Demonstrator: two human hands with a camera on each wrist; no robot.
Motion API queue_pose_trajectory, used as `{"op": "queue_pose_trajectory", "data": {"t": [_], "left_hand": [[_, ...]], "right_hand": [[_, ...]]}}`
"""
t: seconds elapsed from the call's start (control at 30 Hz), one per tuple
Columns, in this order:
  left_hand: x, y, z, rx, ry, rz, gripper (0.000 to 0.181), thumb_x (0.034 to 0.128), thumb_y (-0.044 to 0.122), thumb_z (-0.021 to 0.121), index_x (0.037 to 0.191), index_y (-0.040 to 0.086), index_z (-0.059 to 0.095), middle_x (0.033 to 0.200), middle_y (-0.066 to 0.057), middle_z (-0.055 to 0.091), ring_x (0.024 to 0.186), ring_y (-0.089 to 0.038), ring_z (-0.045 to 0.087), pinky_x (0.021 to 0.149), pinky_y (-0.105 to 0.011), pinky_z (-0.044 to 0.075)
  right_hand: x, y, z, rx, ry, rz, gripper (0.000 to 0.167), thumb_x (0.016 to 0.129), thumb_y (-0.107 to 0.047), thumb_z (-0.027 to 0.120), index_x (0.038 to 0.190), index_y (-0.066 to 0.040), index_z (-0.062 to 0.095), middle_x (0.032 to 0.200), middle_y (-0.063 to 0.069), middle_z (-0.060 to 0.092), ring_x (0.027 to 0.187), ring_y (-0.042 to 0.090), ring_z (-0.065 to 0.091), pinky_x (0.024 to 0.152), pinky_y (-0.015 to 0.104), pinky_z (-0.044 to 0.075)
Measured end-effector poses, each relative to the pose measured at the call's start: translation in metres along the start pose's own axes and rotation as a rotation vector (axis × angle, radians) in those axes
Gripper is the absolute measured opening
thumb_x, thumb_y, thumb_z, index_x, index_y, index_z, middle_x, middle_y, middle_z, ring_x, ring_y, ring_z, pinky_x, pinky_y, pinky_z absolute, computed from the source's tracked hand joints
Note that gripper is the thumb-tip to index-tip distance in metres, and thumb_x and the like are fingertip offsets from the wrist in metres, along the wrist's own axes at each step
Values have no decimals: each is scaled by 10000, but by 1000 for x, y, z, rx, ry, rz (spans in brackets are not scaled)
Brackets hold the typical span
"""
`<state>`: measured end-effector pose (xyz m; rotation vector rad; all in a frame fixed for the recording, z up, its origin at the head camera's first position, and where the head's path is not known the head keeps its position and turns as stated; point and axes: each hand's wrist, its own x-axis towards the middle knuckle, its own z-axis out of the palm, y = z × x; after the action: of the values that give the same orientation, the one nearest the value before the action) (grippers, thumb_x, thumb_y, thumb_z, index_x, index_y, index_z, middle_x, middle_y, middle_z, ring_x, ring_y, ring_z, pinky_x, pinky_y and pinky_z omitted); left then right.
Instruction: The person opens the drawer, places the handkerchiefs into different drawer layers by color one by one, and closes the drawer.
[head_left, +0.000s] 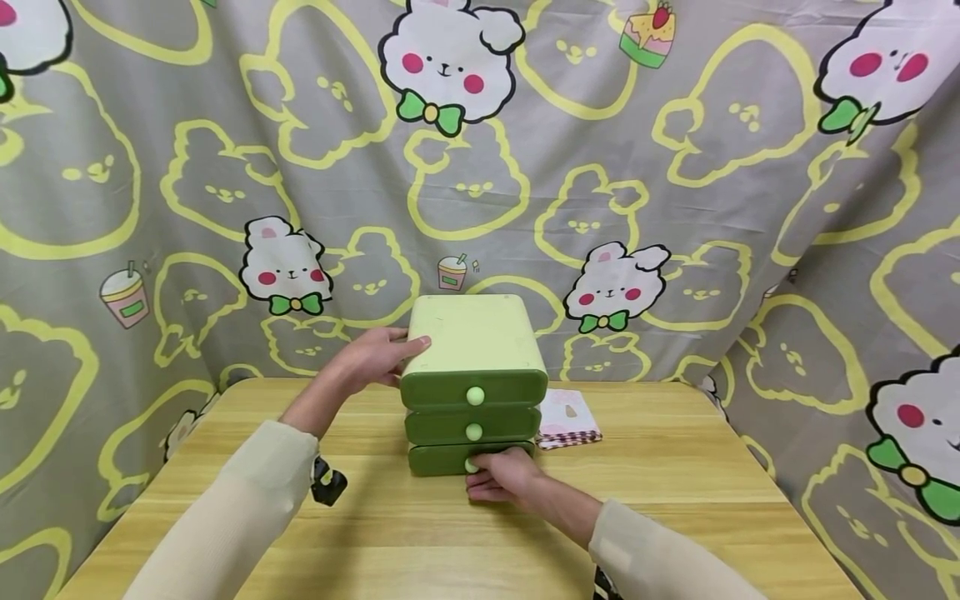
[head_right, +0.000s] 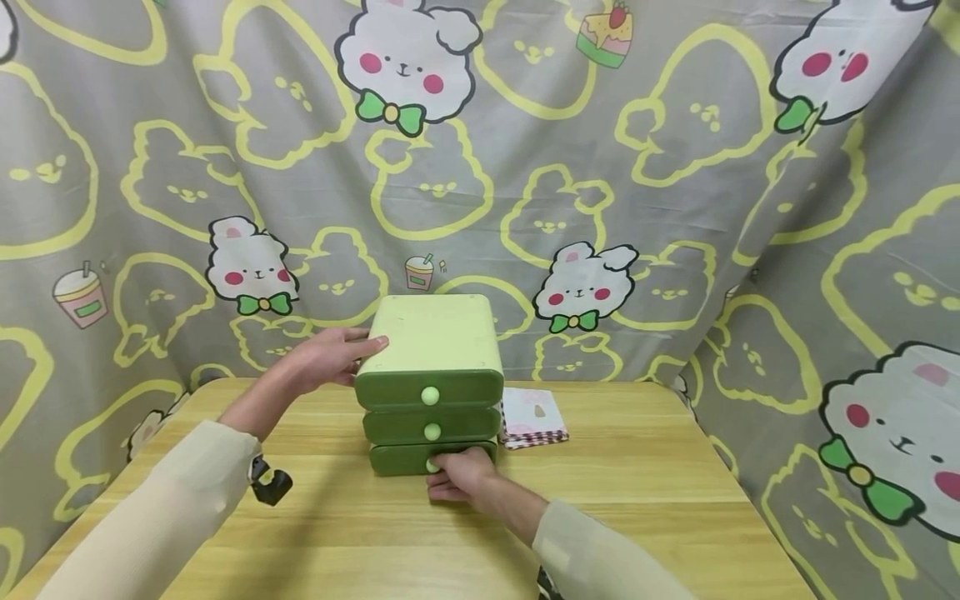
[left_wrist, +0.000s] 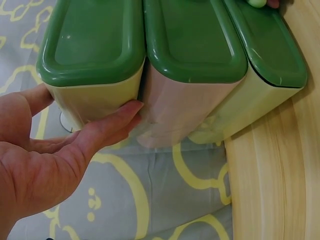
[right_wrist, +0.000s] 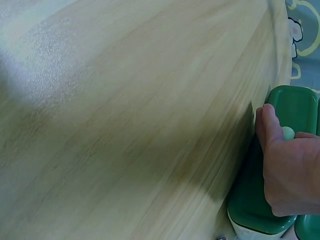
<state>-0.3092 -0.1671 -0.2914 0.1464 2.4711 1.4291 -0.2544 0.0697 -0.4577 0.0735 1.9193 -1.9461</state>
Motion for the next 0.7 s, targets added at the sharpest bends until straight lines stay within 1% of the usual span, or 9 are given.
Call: {"op": "queue_pose_trajectory", "data": {"t": [0.1, 0.17, 0.23, 0.37, 0.43, 0.53, 0.63, 0.67, 0.7], "left_hand": [[1, -1, 0, -2, -1, -1, 756, 1042, 464, 545, 1601, 32, 273, 927, -50, 601, 868, -172, 595, 914, -395, 582], [1, -2, 0, -8, -1, -4, 764, 1042, 464, 545, 1603, 28, 263, 1044, -84, 651, 924, -182, 630, 925, -401, 583], [1, -3, 0, -17, -2, -8, 769, 1042, 461, 546, 1605, 27, 253, 1136, -126, 667, 969, -201, 652, 933, -408, 583], [1, -4, -1, -29, -2, -11, 779, 1041, 464, 548, 1608, 26, 242, 1212, -161, 665, 1017, -221, 671, 938, -416, 584], [1, -5, -1, -27, -2, -8, 784, 1038, 470, 549, 1609, 29, 241, 1174, -139, 672, 999, -209, 670, 937, -415, 584], [2, -5, -2, -16, -5, -4, 796, 1033, 484, 553, 1611, 35, 239, 913, -55, 638, 855, -168, 626, 928, -410, 585], [2, -4, -1, -12, -6, 0, 804, 1030, 490, 556, 1611, 36, 237, 894, -49, 632, 844, -166, 620, 929, -408, 584], [2, -4, -1, -11, -6, 2, 804, 1030, 490, 556, 1611, 34, 237, 903, -51, 633, 851, -166, 619, 930, -408, 584], [2, -4, -1, -11, -6, 4, 804, 1031, 489, 555, 1610, 32, 238, 955, -62, 652, 880, -170, 632, 932, -409, 584]], "right_hand": [[1, 1, 0, 7, 2, -1, 261, 954, -82, 650, 1075, 149, 641, 945, 291, 734, 864, 382, 758, 798, 424, 631], [1, 1, 0, 15, 1, 2, 262, 952, -75, 653, 1078, 154, 639, 948, 300, 731, 868, 390, 756, 800, 431, 630], [0, 1, 0, 21, -7, 10, 258, 955, -69, 651, 1078, 159, 638, 948, 303, 731, 874, 398, 755, 799, 431, 630], [-5, 0, -1, 22, -29, 24, 253, 966, -60, 646, 1076, 167, 635, 956, 302, 729, 880, 396, 756, 796, 414, 630], [-10, -1, 0, 19, -35, 30, 252, 973, -60, 643, 1079, 168, 634, 960, 298, 730, 879, 384, 758, 797, 404, 630], [-17, -1, 2, 19, -33, 39, 254, 980, -67, 641, 1080, 167, 641, 946, 275, 737, 858, 353, 764, 793, 390, 631], [-23, 0, 3, 16, -33, 50, 254, 988, -80, 639, 1077, 157, 649, 930, 245, 745, 839, 322, 767, 790, 379, 631], [-25, 0, 3, 14, -36, 55, 256, 991, -84, 636, 1081, 156, 650, 934, 241, 746, 839, 316, 768, 791, 376, 631], [-26, 1, 3, 14, -39, 59, 261, 993, -88, 636, 1085, 156, 650, 936, 238, 746, 835, 308, 768, 790, 373, 631]]}}
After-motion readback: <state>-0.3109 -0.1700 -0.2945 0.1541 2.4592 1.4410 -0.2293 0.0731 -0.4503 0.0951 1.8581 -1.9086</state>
